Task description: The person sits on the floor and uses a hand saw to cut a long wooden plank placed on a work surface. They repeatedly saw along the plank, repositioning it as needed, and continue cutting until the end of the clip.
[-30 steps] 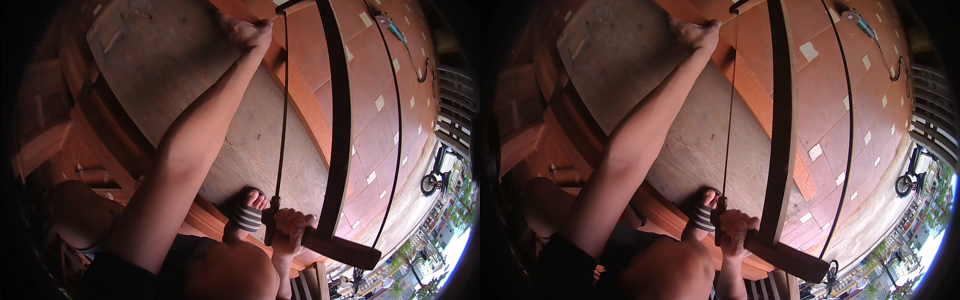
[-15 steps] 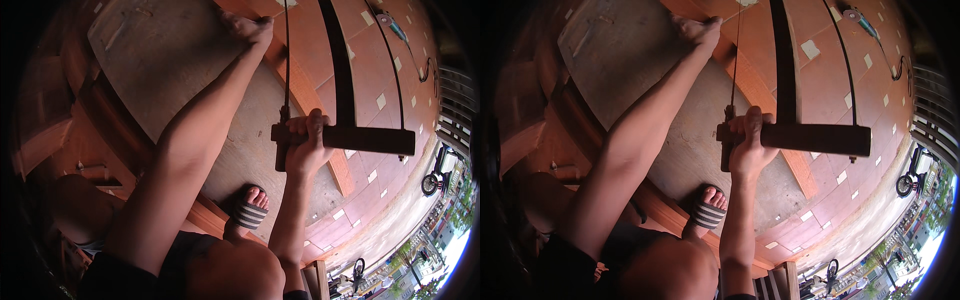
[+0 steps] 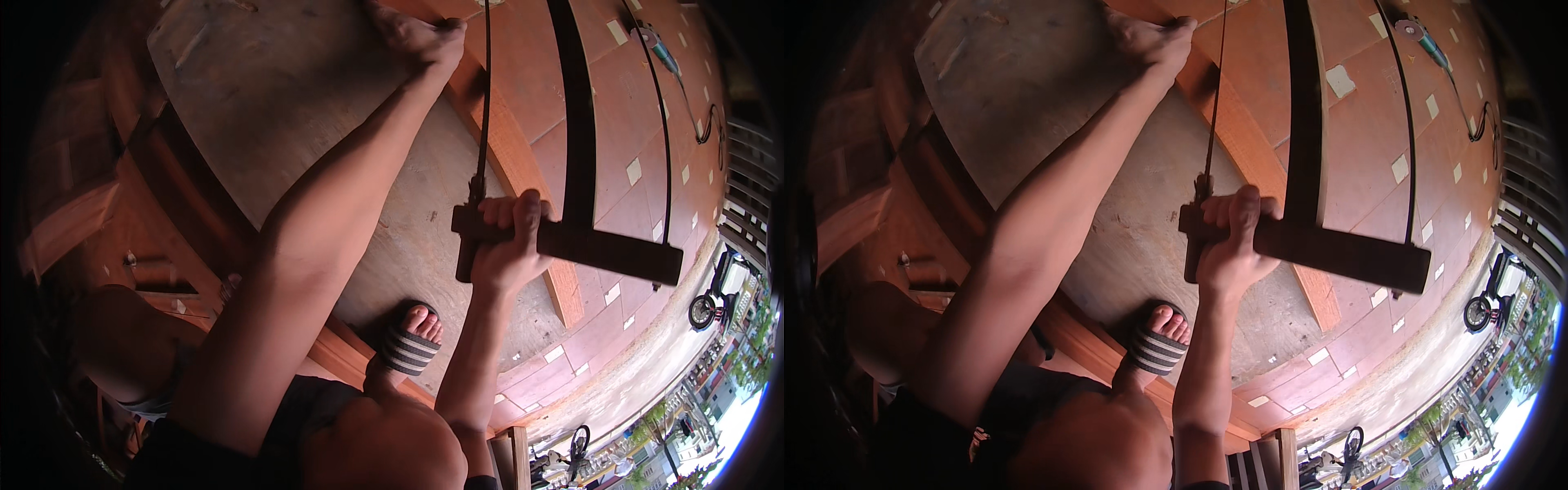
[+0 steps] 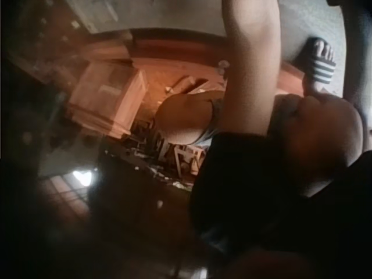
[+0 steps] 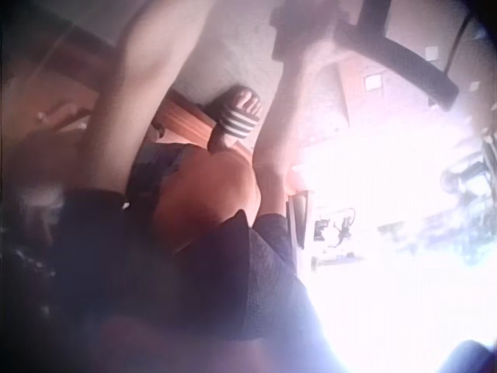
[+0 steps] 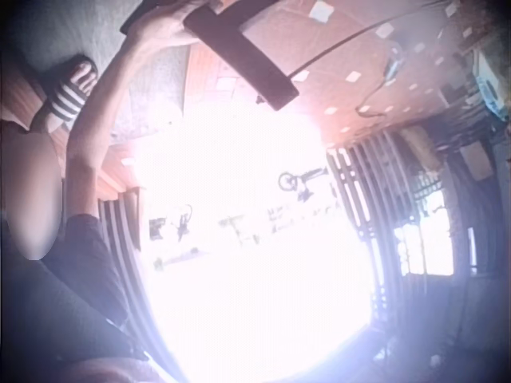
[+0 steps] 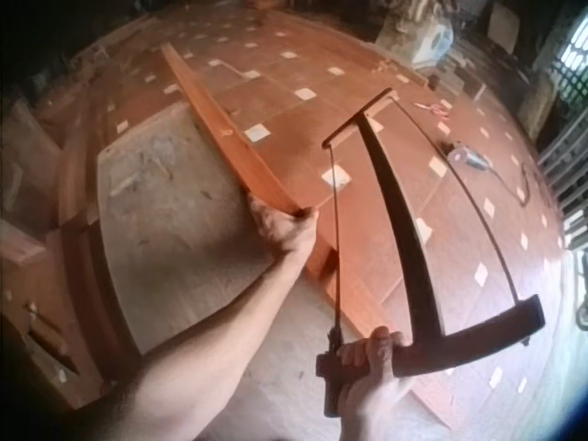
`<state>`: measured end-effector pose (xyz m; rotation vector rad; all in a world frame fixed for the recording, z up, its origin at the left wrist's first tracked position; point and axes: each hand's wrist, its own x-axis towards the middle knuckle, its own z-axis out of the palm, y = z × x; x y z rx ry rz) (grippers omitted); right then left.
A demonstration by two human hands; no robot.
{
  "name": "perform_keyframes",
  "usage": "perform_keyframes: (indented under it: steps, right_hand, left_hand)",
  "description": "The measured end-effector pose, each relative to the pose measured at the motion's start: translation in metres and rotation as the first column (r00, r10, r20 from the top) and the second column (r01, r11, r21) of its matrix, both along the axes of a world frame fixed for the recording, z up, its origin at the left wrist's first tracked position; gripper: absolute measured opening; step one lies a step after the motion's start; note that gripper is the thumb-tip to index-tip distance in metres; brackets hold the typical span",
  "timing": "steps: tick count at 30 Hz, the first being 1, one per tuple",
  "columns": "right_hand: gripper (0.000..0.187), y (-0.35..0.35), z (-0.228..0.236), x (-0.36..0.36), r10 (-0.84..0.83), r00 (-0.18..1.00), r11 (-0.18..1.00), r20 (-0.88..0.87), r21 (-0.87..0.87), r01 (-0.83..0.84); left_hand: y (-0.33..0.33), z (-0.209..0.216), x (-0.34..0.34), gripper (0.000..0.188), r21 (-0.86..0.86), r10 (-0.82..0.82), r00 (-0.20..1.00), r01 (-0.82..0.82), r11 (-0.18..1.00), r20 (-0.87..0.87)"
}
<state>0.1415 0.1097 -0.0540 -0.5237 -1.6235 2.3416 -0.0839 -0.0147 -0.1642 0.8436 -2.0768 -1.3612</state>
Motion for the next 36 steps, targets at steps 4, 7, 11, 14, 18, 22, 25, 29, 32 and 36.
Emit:
perform_keyframes:
  steps: [4, 7, 11, 14, 18, 22, 25, 29, 32, 36]
  right_hand:
    - [0.026, -0.01, 0.012, -0.016, 0.021, 0.997, 1.0, 0.074, 0.004, -0.021]
    - [0.025, 0.003, 0.026, 0.038, -0.011, 0.995, 1.0, 0.102, 0.011, 0.01]
    - [0.025, 0.016, 0.068, 0.177, 0.119, 0.993, 0.993, -0.012, -0.009, -0.119]
    - [0.026, 0.011, 0.088, 0.224, 0.039, 0.997, 0.999, 0.068, 0.004, -0.039]
    - [0.027, 0.007, 0.031, 0.101, 0.04, 0.998, 0.999, -0.044, -0.005, -0.04]
    - [0.036, -0.009, 0.009, -0.03, -0.001, 0.999, 1.0, 0.053, 0.005, 0.001]
    - [0.033, -0.013, 0.01, -0.013, 0.015, 0.998, 0.999, 0.06, 0.031, -0.017]
    - [0.03, 0.005, 0.044, 0.102, 0.052, 0.998, 0.999, 0.038, -0.017, -0.051]
    - [0.025, 0.014, 0.077, 0.203, 0.046, 0.999, 0.999, 0.017, -0.013, -0.046]
    - [0.026, 0.006, 0.07, 0.192, 0.043, 0.999, 0.999, -0.001, -0.02, -0.043]
  left_hand:
    - [-0.015, -0.012, 0.005, 0.123, -0.107, 0.048, 0.999, -0.045, 0.993, 0.02]
    - [0.01, 0.009, 0.008, 0.092, -0.014, -0.047, 0.994, 0.045, 0.999, -0.102]
    - [-0.023, -0.023, -0.01, 0.091, -0.154, -0.025, 0.977, -0.008, 0.988, -0.213]
    - [-0.015, -0.031, -0.008, 0.11, -0.237, 0.024, 0.991, -0.055, 0.97, -0.135]
    - [0.003, -0.015, 0.007, 0.119, 0.042, -0.052, 0.996, 0.055, 0.998, -0.072]
    - [-0.013, -0.017, -0.006, 0.092, -0.105, -0.012, 0.981, -0.009, 0.994, -0.196]
    - [-0.014, -0.021, -0.01, 0.092, -0.036, 0.025, 0.972, -0.034, 0.999, -0.234]
    - [-0.006, -0.014, -0.002, 0.092, -0.017, -0.003, 0.985, 0.0, 1.0, -0.174]
    - [-0.015, -0.011, -0.002, 0.093, -0.132, -0.043, 0.989, 0.025, 0.991, -0.138]
    - [-0.009, -0.018, -0.004, 0.118, -0.241, 0.074, 0.996, -0.085, 0.967, -0.053]
